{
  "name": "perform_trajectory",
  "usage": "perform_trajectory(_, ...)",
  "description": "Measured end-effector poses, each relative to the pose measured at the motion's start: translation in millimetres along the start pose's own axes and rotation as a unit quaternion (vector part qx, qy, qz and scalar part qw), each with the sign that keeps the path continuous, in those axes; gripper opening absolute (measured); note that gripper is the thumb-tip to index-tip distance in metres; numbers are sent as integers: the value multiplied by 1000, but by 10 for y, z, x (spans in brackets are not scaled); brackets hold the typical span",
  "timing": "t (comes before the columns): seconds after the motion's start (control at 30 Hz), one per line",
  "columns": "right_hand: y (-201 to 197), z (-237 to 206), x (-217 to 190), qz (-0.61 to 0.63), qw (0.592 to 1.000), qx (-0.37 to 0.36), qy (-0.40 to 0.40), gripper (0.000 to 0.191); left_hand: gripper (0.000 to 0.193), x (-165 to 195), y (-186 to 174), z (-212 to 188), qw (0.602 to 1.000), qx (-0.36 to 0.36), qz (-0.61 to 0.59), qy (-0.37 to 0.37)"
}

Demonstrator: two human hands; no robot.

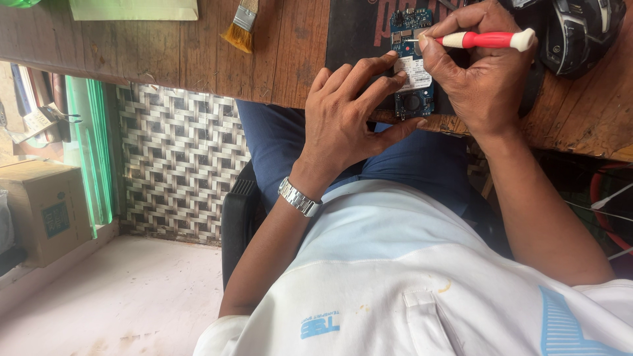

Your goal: The person sits at a workbench holding a laptop motherboard steady with one hand while using a red-handled screwdriver to pry and scrape at components on the board. They reposition the board and continue working on different spots on it throughout the clip.

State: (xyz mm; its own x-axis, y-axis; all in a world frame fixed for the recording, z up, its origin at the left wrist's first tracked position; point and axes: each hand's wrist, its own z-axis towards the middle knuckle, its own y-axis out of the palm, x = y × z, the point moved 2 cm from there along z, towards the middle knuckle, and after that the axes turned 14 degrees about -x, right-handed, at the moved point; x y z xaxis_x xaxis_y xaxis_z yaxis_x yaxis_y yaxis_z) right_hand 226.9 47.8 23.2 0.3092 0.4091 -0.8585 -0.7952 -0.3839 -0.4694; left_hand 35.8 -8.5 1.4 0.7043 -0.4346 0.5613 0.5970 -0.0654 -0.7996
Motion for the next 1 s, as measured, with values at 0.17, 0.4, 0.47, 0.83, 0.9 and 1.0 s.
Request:
perform_trajectory(0.17, -3, 17, -8, 4, 1000, 1, 13, 12, 56, -7, 11, -5, 1000, -3, 4, 0)
perform_trajectory(0.4, -1, 1, 3, 8, 1000, -5, -19, 12, 56, 18, -24, 14, 1000, -3, 0, 1)
perform_trajectory(0.47, -6, 3, -2, -9, 1000, -7, -26, 12, 56, 44, -78, 34, 1000, -10, -4, -5)
perform_trajectory(0.83, 12, 13, -53, 31, 999, 20, -5, 11, 27, -510, -530, 587, 985, -120, -72, 104)
perform_trajectory(0.9, 9, -6, -50, -13, 1000, 21, 0, 12, 21, -774, -556, 939, 953, -173, -169, 183)
perform_trajectory(1.0, 3, -39, -27, -73, 997, 17, 21, 17, 26, -1010, -485, 1380, 877, -326, -263, 236)
